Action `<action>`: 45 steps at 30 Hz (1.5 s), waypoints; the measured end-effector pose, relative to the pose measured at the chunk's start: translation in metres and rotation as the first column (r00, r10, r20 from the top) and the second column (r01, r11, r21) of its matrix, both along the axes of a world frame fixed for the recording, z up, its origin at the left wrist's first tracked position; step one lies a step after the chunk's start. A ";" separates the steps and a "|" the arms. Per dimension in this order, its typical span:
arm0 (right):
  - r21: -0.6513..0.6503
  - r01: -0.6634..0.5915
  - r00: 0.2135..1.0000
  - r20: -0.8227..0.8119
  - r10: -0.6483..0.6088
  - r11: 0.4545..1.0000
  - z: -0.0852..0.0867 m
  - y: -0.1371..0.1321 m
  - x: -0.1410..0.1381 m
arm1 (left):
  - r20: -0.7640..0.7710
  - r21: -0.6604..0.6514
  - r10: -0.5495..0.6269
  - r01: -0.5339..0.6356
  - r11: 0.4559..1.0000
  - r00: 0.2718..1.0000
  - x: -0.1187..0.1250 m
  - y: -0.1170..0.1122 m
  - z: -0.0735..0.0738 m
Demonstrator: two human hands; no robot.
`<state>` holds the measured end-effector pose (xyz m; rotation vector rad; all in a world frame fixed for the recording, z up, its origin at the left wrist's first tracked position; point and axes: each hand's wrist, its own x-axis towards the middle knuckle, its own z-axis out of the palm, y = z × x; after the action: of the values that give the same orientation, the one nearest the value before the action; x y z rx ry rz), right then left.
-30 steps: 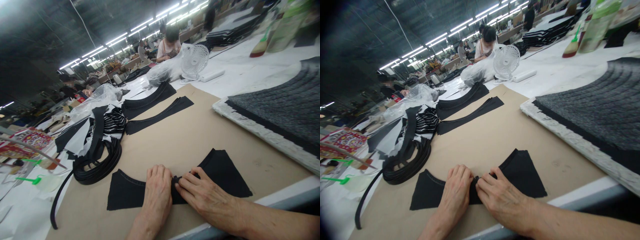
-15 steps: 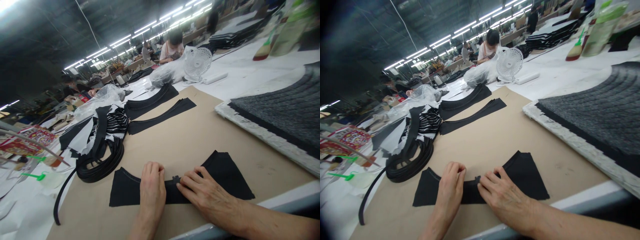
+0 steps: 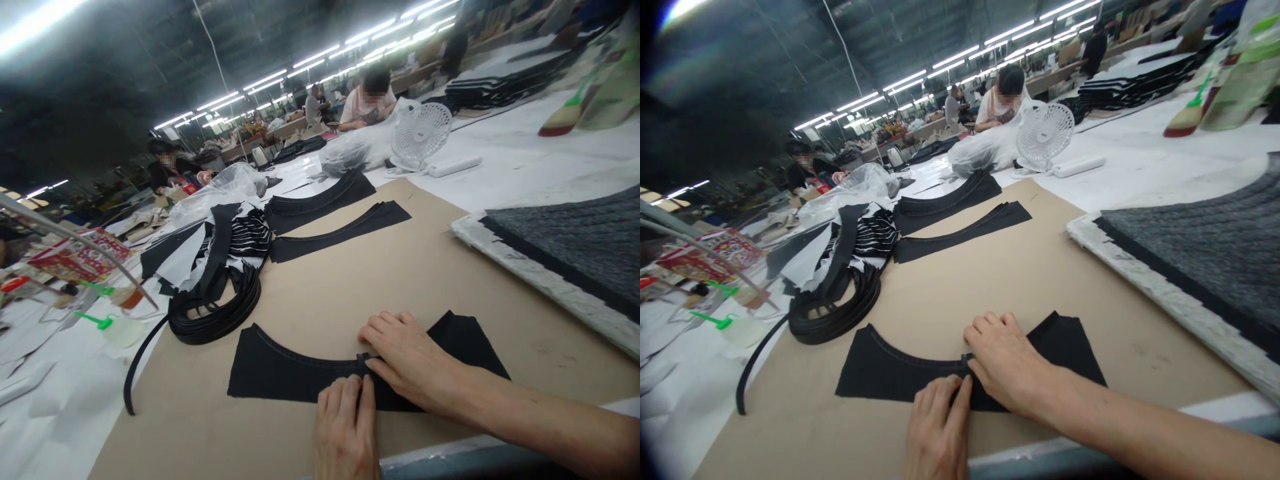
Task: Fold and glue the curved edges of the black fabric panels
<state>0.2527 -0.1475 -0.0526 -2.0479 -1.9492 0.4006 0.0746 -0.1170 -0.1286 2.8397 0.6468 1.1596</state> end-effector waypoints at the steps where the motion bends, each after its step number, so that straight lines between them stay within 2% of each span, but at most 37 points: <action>1: -0.025 0.000 1.000 0.020 0.000 1.000 0.002 0.003 -0.001 | 0.016 0.008 0.011 -0.011 1.000 1.000 0.000 -0.001 -0.001; 8: -0.192 -0.030 0.997 0.068 0.044 0.981 0.017 0.022 -0.004 | 0.034 0.021 0.030 -0.031 0.999 0.999 0.000 -0.005 -0.005; 14: -0.234 -0.043 0.996 0.071 0.061 0.971 0.019 0.028 -0.006 | 0.051 0.053 0.071 -0.073 0.996 0.996 0.001 -0.005 -0.005; 19: -0.245 -0.062 0.996 0.052 0.077 0.967 0.024 0.025 -0.005 | -0.024 0.102 0.086 -0.084 0.991 0.996 -0.001 -0.005 0.001; 23: -0.217 -0.081 0.996 -0.039 0.074 0.973 0.024 0.023 -0.001 | -0.053 0.132 0.103 -0.095 0.987 0.993 -0.003 -0.003 0.004; 26: -0.201 -0.088 0.985 -0.165 0.055 0.976 0.019 0.023 0.004 | -0.056 0.130 0.102 -0.094 0.987 0.993 -0.003 -0.003 0.005; 30: -0.177 -0.119 0.921 -0.388 0.042 0.977 0.011 0.022 0.010 | -0.052 0.110 0.109 -0.103 0.989 0.993 -0.002 -0.004 0.006; 32: -0.177 -0.122 0.902 -0.431 0.034 0.977 0.009 0.021 0.011 | -0.048 0.101 0.119 -0.114 0.988 0.992 -0.001 -0.005 0.005; 38: -0.296 -0.021 0.937 -0.340 -0.085 0.955 0.012 0.021 0.007 | -0.068 0.116 0.188 -0.179 0.977 0.980 -0.002 -0.007 -0.001; 45: -0.282 0.052 0.952 -0.277 -0.133 0.958 0.012 0.018 0.001 | -0.072 0.083 0.178 -0.172 0.982 0.981 -0.003 -0.007 -0.002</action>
<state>0.2532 -0.1292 -0.0410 -2.0851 -1.6884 0.9400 0.0715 -0.1242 -0.1307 2.9575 0.8927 1.1205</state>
